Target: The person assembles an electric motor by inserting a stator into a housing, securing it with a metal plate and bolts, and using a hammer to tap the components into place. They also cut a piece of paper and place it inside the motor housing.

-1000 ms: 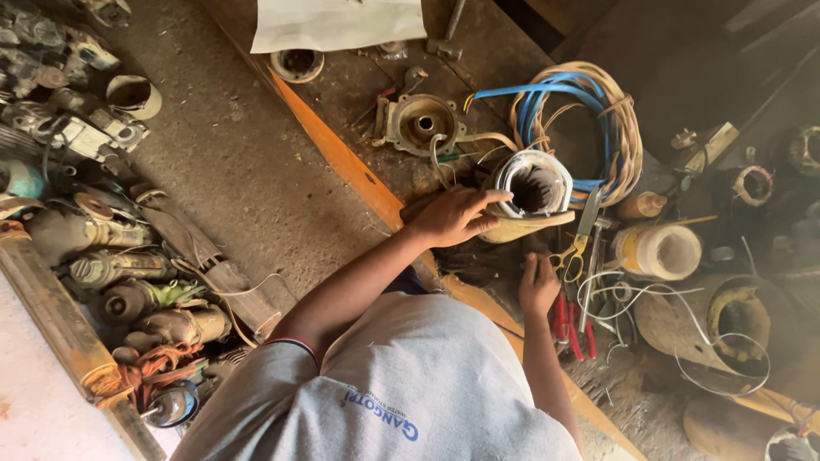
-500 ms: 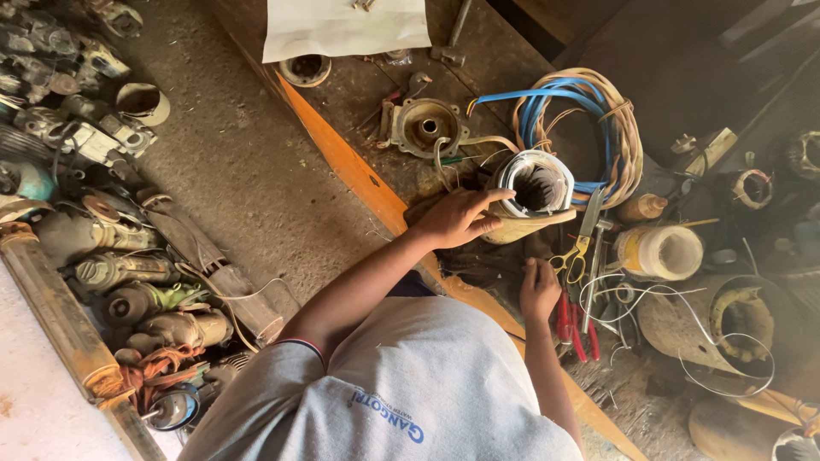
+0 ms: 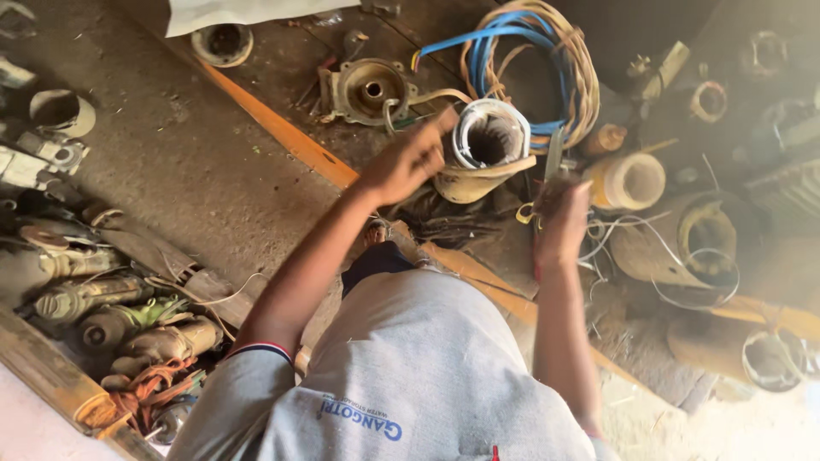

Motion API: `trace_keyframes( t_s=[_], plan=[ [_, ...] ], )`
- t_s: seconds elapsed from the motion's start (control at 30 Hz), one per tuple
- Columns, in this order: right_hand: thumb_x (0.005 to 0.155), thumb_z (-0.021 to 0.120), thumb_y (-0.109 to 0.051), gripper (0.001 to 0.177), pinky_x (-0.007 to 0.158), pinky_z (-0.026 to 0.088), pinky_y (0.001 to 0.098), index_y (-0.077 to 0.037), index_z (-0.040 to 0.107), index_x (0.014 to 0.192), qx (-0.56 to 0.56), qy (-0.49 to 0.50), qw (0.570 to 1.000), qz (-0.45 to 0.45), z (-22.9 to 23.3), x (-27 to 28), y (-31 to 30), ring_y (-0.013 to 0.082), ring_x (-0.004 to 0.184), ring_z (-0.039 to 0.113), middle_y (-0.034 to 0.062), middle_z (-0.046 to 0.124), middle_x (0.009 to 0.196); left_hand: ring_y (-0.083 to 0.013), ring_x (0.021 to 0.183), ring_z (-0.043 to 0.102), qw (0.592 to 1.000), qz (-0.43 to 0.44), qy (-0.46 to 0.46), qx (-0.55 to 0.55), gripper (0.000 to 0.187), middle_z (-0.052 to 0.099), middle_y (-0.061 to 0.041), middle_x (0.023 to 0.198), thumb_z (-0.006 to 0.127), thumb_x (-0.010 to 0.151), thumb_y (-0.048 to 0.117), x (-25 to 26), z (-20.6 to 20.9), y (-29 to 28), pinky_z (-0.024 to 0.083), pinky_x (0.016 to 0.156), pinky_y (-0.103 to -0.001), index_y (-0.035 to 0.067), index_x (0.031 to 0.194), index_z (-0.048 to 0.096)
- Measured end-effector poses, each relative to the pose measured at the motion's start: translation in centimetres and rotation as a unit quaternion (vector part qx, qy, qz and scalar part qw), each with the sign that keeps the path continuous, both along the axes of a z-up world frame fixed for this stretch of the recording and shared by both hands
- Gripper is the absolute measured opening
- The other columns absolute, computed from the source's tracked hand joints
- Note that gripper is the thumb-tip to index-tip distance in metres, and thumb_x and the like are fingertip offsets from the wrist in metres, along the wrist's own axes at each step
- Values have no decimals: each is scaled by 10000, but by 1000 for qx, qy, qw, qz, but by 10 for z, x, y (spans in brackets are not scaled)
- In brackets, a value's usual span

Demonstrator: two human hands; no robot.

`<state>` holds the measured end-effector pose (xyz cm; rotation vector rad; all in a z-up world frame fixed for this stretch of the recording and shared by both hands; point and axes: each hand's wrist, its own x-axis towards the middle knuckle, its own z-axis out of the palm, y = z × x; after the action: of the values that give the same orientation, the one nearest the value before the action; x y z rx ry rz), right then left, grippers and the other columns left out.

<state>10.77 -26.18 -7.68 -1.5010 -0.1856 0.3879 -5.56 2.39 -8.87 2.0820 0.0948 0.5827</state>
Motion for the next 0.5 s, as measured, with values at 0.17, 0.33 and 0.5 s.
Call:
trace_keyframes(
  t_s=[0.17,0.33,0.5],
  plan=[
    [977,368,-729,772,1049,482,408,-87,567,1358,144,153,955,210,132,-18,60,253,1210,613,101,643,1314,-327,1298,608,839,175,-169,-488,821,517,-282,1512,483,1080,526,65,-54,97,473,1072,-359,68,1690,182],
    [952,352,-694,773,1032,513,400,-76,536,1380,125,162,950,235,133,-44,80,236,1192,626,91,651,1325,-276,996,574,715,215,-52,-663,747,557,-224,1345,522,1031,529,84,-74,113,530,789,-398,84,1569,254],
    [1120,359,-626,637,650,469,322,-41,610,1136,140,66,964,216,52,-33,-6,195,809,627,88,663,941,-206,1005,695,983,103,31,-147,358,692,-62,1093,449,1111,414,16,-12,9,574,813,-347,114,1264,573]
  ],
)
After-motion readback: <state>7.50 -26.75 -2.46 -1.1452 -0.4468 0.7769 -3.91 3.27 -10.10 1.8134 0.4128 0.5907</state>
